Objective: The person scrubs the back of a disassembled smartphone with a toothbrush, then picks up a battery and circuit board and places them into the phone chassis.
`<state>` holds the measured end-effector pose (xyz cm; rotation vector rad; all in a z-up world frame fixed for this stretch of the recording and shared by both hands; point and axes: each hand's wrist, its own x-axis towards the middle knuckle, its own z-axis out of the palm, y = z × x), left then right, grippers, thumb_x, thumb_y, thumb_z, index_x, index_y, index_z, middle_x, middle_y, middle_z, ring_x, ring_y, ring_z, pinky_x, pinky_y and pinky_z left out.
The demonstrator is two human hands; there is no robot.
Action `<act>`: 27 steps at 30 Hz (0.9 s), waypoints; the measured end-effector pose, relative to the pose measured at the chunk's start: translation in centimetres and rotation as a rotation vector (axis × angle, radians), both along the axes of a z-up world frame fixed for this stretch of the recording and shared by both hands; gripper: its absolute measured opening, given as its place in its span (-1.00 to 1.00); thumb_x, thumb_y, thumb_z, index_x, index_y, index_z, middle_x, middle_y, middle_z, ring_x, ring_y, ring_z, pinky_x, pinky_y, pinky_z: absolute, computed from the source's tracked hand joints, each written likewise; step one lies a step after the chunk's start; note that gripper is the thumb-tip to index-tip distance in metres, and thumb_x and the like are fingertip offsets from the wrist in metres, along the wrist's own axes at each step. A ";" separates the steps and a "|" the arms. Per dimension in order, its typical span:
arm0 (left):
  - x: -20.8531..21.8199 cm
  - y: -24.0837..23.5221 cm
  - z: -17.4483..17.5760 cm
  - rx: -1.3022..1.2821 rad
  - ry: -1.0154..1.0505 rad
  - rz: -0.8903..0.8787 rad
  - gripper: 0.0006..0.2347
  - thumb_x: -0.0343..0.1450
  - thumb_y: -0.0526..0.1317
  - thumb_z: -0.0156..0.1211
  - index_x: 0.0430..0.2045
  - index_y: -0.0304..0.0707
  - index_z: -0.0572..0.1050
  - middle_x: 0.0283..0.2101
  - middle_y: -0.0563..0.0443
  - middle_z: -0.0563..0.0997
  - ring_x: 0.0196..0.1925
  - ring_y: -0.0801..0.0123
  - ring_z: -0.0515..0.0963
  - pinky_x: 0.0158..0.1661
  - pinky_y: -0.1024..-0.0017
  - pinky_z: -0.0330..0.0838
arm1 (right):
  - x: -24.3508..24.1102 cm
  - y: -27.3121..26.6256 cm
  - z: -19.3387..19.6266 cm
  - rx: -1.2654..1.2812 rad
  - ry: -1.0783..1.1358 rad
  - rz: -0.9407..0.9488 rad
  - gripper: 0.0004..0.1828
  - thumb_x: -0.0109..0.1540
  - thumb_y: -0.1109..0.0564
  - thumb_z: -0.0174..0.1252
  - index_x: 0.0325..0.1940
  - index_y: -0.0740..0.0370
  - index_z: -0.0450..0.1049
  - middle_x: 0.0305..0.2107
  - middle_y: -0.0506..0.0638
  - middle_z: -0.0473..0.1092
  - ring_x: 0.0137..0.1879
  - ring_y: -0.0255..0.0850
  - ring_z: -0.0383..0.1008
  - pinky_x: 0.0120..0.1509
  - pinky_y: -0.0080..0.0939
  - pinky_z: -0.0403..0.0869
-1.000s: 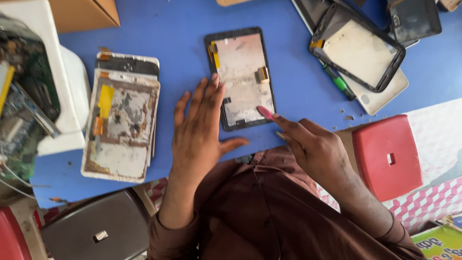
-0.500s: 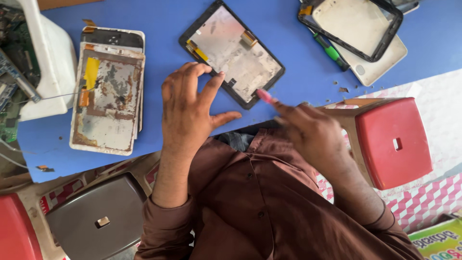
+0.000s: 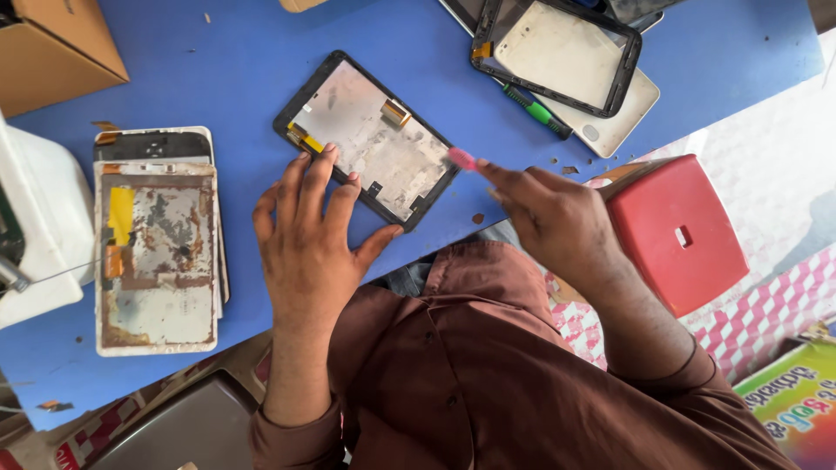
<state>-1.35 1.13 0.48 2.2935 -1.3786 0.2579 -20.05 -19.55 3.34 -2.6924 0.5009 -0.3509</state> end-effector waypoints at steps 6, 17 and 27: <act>0.2 0.1 -0.8 -0.005 0.003 0.005 -0.47 0.29 0.21 0.44 -0.09 -0.22 0.56 0.33 -0.10 0.45 0.37 0.03 0.39 0.26 -0.03 0.23 | 0.1 -1.1 -0.8 -0.077 -0.039 0.270 -0.69 0.31 0.18 0.21 0.14 0.00 0.59 -0.37 -0.11 0.50 -0.41 -0.31 0.47 -0.36 -0.25 0.47; 0.1 0.0 -0.6 -0.001 -0.007 0.003 -0.47 0.29 0.21 0.42 -0.08 -0.24 0.56 0.33 -0.11 0.44 0.37 0.02 0.39 0.24 -0.03 0.26 | -0.3 -2.6 -1.3 -0.157 0.000 0.167 -0.70 0.29 0.04 0.28 0.11 -0.01 0.64 -0.55 -0.14 0.46 -0.53 -0.39 0.36 -0.49 -0.34 0.41; 0.1 0.6 -0.8 -0.152 0.028 0.053 -0.66 0.42 0.00 0.42 -0.18 -0.29 0.54 0.20 -0.07 0.56 0.24 0.10 0.52 0.10 0.11 0.37 | 0.7 -2.6 0.8 0.143 -0.155 -0.079 -0.56 0.32 0.26 0.29 0.29 0.27 0.48 -0.29 0.10 0.45 -0.30 -0.19 0.48 -0.21 -0.19 0.48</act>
